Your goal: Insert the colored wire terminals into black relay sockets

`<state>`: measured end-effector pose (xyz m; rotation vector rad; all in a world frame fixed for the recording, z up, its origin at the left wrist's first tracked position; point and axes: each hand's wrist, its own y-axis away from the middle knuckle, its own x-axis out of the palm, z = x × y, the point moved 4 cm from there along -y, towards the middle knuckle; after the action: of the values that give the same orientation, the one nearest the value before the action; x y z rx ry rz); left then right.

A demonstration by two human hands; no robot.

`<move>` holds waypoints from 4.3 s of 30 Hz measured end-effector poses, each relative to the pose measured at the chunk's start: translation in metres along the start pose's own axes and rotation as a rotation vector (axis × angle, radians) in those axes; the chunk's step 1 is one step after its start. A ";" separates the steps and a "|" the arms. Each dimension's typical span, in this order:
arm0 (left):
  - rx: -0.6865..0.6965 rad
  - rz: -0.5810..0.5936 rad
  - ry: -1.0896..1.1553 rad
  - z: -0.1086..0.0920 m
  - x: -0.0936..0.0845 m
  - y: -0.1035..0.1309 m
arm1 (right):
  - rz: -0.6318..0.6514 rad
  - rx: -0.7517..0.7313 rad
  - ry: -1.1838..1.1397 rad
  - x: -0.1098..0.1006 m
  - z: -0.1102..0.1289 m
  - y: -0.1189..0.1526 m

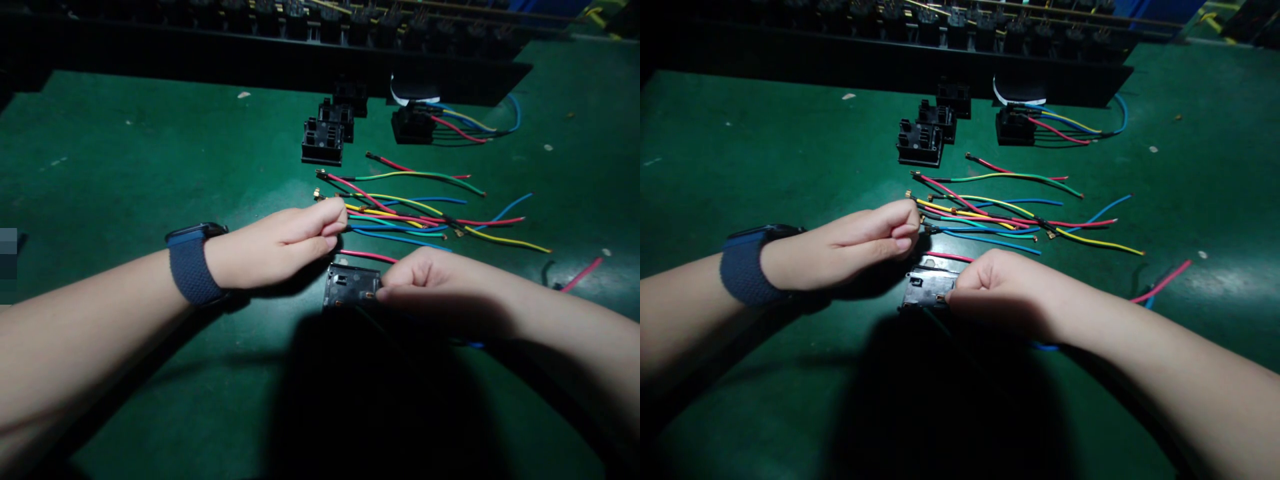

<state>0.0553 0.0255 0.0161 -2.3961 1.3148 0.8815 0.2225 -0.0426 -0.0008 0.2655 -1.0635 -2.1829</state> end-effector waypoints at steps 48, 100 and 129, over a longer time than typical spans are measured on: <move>0.133 -0.278 -0.311 0.006 -0.002 -0.003 | -0.820 -0.798 1.191 -0.020 0.023 -0.002; -0.131 -0.441 -0.309 0.026 -0.013 -0.004 | -0.948 -0.683 1.176 -0.025 0.023 -0.002; 0.166 -0.351 -0.279 0.005 -0.010 0.000 | -0.912 -0.911 1.098 -0.022 0.025 0.005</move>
<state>0.0494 0.0345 0.0182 -2.1849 0.8004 0.9203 0.2297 -0.0151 0.0164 1.4624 0.7993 -2.3549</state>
